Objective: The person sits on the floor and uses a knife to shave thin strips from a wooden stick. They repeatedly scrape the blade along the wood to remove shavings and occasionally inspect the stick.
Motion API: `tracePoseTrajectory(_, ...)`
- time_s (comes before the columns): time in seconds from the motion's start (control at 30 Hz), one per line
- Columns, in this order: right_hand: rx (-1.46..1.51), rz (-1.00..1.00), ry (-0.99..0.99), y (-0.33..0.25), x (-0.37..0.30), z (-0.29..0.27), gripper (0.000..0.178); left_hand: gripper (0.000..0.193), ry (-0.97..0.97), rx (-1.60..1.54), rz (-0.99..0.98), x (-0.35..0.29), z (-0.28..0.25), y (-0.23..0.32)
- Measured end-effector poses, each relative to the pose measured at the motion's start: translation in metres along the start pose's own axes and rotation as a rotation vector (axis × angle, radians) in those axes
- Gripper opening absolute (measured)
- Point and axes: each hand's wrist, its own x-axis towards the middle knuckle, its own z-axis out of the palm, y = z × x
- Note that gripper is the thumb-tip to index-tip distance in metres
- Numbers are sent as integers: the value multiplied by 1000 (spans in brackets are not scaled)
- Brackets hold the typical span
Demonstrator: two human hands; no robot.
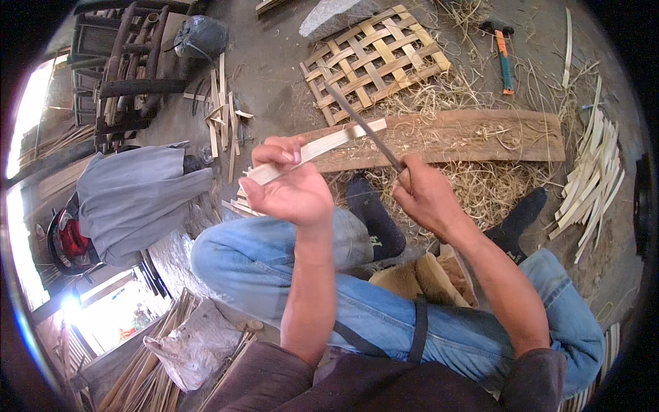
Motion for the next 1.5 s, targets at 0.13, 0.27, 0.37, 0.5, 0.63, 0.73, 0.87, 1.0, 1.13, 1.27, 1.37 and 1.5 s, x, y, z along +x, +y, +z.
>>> tracePoseTrajectory(0.13,74,78,-94,3,-6,13,30,21,57,52,59,4,4,16)
tracePoseTrajectory(0.27,95,89,-162,-9,-11,11,39,14,62,-107,22,5,-7,32)
tracePoseTrajectory(0.37,67,18,-200,-12,-13,10,45,13,41,-125,13,5,-9,34)
tracePoseTrajectory(0.5,0,59,-172,1,-14,22,58,12,3,-67,26,5,-5,30)
tracePoseTrajectory(0.63,144,84,-324,-48,-19,12,56,11,-25,-61,23,1,-10,28)
tracePoseTrajectory(0.73,214,21,-291,-60,-17,15,48,10,-31,-40,41,2,-10,29)
tracePoseTrajectory(0.87,242,124,-364,-53,-11,17,40,8,-36,39,47,3,-11,29)
tracePoseTrajectory(1.0,229,17,-340,-53,-10,16,30,9,-64,-45,-4,3,-11,31)
tracePoseTrajectory(1.13,191,31,-324,-41,-3,16,29,8,-38,-1,-8,5,-13,34)
tracePoseTrajectory(1.27,195,98,-295,-20,5,19,28,7,-88,-37,-4,7,-12,31)
tracePoseTrajectory(1.37,170,77,-265,-8,7,26,30,6,-86,-7,13,9,-15,28)
tracePoseTrajectory(1.5,129,20,-311,-6,7,16,33,7,-49,9,-15,7,-16,30)
